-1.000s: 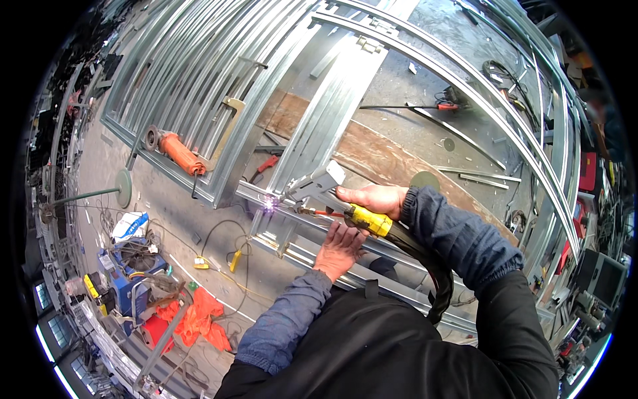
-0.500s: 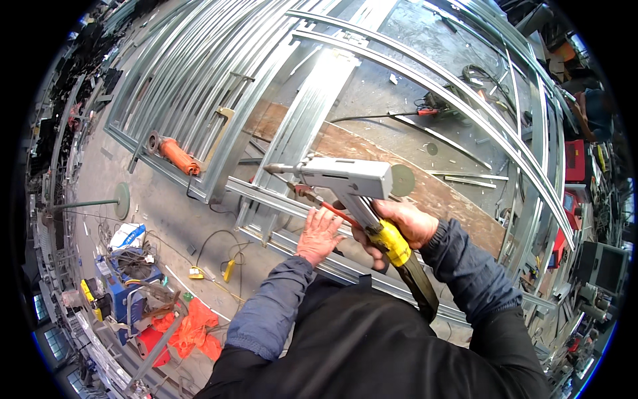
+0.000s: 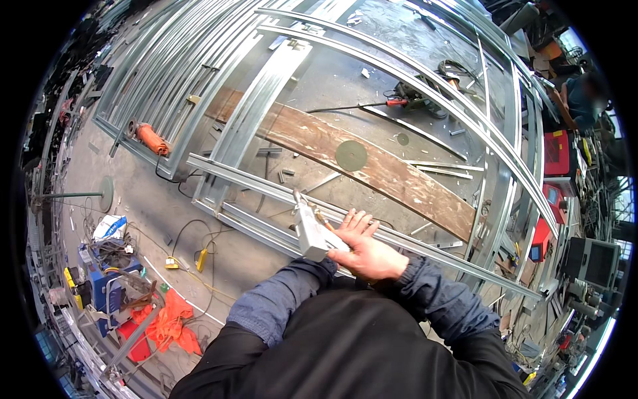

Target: The person positions and welds metal frame components in a workshop. They repeatedly align metal bars, then use a handheld welding tool to join the pieces, creating visible sparks and weld beads along the seams.

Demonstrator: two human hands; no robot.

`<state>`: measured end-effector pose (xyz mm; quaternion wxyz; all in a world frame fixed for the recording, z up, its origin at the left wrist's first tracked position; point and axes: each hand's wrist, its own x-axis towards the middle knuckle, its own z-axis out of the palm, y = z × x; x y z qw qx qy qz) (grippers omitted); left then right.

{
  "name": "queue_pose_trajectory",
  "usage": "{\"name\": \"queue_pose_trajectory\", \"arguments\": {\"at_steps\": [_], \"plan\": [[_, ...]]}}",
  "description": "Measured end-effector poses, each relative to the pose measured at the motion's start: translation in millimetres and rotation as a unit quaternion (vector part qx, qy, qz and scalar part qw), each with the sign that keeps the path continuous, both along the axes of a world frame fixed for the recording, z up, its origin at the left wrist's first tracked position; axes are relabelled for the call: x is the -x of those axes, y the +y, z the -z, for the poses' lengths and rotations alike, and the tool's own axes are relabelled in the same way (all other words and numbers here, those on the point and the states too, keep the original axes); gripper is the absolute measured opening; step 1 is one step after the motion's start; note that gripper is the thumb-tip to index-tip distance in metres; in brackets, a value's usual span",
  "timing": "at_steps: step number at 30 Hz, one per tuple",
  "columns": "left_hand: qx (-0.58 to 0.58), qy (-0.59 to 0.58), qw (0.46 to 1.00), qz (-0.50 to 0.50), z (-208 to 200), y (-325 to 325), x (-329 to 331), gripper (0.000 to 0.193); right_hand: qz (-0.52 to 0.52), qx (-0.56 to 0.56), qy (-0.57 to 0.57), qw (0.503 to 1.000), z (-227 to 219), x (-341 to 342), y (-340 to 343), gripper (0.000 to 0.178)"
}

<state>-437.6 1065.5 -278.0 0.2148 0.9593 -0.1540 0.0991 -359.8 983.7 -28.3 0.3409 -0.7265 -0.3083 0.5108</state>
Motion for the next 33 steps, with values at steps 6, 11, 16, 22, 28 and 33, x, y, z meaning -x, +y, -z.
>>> {"name": "queue_pose_trajectory", "arguments": {"at_steps": [6,11,16,22,28,33], "plan": [[-0.029,-0.008,0.999,-0.037,23,-21,-9,0.072,-0.058,0.006,-0.067,0.996,16,17,-17,0.072],[-0.048,-0.007,0.998,-0.04,14,-22,-10,0.067,-0.057,0.035,-0.031,0.997,8,17,-28,0.069],[-0.126,0.034,0.99,-0.06,-4,-33,-10,0.073,-0.033,0.076,-0.029,0.996,4,23,-51,0.066],[-0.046,-0.003,0.998,-0.037,-5,-73,-14,0.071,-0.014,0.036,-0.048,0.998,23,31,-78,0.062],[-0.029,0.011,0.999,-0.027,6,-71,-20,0.066,0.0,0.002,-0.082,0.997,33,41,-66,0.064],[-0.042,0.024,0.999,-0.022,-4,-72,-20,0.064,0.0,-0.014,-0.128,0.992,48,49,-66,0.061]]}}
